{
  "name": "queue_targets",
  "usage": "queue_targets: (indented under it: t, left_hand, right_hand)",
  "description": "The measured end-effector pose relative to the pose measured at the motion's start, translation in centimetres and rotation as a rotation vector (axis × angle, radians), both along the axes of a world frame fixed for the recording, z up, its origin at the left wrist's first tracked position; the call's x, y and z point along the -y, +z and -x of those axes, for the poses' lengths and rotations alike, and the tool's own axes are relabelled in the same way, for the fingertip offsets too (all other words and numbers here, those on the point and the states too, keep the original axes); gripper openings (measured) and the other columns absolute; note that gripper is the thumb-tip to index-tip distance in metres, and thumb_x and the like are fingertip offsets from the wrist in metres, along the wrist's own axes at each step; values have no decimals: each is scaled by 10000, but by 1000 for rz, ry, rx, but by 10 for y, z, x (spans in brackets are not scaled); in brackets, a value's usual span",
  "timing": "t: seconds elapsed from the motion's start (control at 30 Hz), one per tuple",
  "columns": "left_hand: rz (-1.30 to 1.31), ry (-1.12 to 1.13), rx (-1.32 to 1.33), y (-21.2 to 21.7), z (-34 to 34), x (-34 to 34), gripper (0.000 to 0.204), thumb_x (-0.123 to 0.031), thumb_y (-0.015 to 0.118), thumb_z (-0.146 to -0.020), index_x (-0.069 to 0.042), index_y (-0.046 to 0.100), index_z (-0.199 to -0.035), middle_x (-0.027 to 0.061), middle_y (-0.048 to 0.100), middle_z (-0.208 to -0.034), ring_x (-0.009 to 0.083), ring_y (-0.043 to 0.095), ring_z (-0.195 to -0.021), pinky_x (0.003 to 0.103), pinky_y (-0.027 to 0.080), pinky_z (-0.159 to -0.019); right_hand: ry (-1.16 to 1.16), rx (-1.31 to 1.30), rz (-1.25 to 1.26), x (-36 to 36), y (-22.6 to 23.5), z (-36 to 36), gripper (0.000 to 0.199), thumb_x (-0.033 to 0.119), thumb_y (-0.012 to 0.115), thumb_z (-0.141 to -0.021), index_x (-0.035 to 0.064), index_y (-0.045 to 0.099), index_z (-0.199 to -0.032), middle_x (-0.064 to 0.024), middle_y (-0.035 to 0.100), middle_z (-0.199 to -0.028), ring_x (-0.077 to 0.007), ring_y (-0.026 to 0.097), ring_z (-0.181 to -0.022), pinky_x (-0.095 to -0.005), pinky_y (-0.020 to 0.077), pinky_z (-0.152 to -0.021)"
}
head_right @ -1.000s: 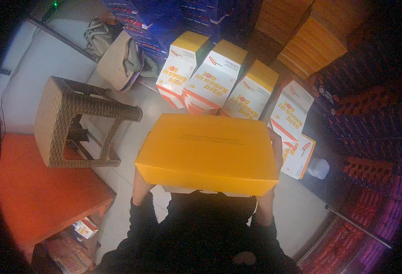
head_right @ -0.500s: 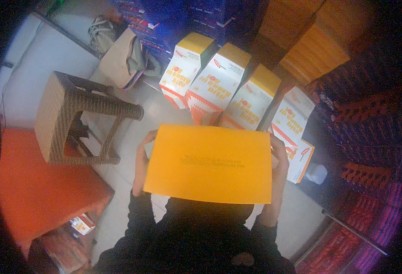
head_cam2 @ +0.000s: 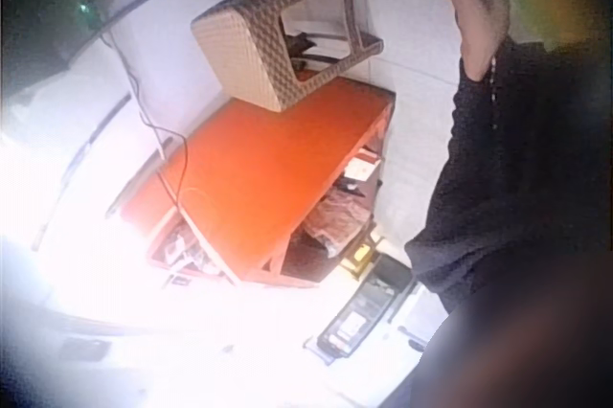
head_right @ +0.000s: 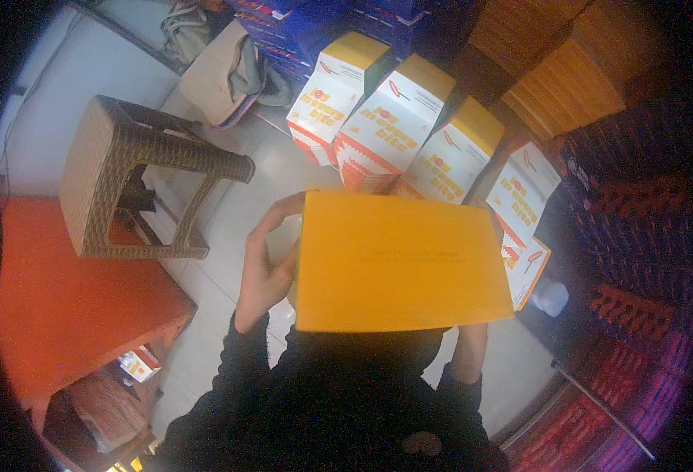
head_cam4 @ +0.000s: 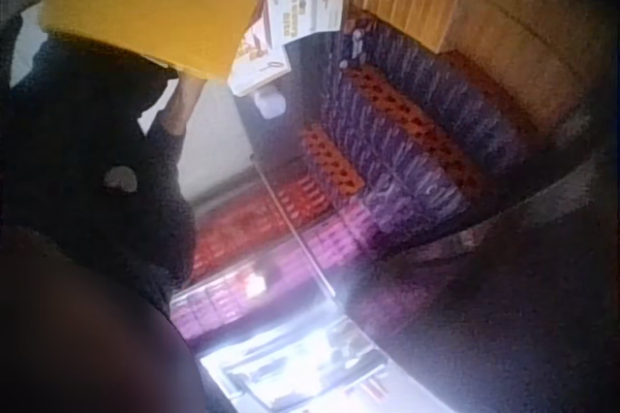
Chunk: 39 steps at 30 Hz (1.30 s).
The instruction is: The person repeatedly picks up flat-packed cardboard boxes, folds them into rectangular containers, and stacks them on a metal table. The person handles each box one at a time, folding the sides and closing the top before placing it in a growing stack.
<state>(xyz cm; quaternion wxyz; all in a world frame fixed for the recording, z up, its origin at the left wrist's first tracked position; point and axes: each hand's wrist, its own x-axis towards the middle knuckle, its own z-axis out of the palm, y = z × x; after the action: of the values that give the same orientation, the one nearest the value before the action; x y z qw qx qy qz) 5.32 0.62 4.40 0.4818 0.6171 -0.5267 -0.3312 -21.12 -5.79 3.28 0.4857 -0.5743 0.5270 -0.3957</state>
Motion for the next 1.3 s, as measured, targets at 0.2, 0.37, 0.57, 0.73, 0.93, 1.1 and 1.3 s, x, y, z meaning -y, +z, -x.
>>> queue_targets:
  t: [0.2,0.37,0.57,0.73,0.93,1.1,1.3]
  left_hand:
    - [24,39,-20,-10,1,-2,373,121,533,-731,1,559,-1083,181,562,-1242,343,535,-1174,377,391,-999]
    - [15,50,-168,-21,-2,-6,340,72,551,-768,0,568,-1100,175,553,-1271,325,532,-1187,378,390,-1000]
    - [-28,77,-114,-23,-2,-6,329,-18,624,-789,-9,571,-1113,193,527,-1302,333,508,-1216,380,389,-1002]
    - [1,65,-27,-18,0,-6,345,0,607,-791,-14,570,-1133,202,525,-1299,343,506,-1216,385,388,-1007]
    - [-132,-92,-179,-19,-16,-11,269,-69,533,-882,10,566,-1137,171,585,-1222,305,536,-1176,377,388,-1002]
    - [-77,-139,-400,-26,-19,-10,351,-275,563,-913,7,571,-1122,147,606,-1183,250,559,-1118,353,395,-982]
    - [-64,-232,-222,-22,-21,-6,694,-601,588,-807,0,558,-1154,153,557,-1276,270,506,-1203,381,356,-1025]
  right_hand:
    - [24,-5,-4,-8,0,8,620,81,683,-790,42,379,-1329,-152,514,-1220,-231,503,-1139,-340,387,-975]
    - [46,-7,-12,-8,3,29,637,86,690,-785,49,364,-1331,-151,503,-1224,-232,498,-1140,-343,392,-969]
    - [141,36,-59,-38,4,42,659,93,699,-779,58,345,-1334,-149,490,-1228,-233,491,-1142,-345,397,-961]
    - [184,80,-92,-57,7,46,678,98,707,-775,65,330,-1337,-148,480,-1232,-233,486,-1143,-348,402,-955]
    - [154,65,-83,-50,8,39,701,105,716,-769,73,312,-1340,-146,467,-1236,-234,479,-1145,-351,407,-947]
    - [137,7,-62,-36,-1,31,720,111,724,-764,81,296,-1342,-144,456,-1240,-235,473,-1146,-353,412,-941]
    - [144,-58,-38,-25,-16,38,742,51,750,-721,77,301,-1311,-123,431,-1246,-229,466,-1146,-356,409,-937]
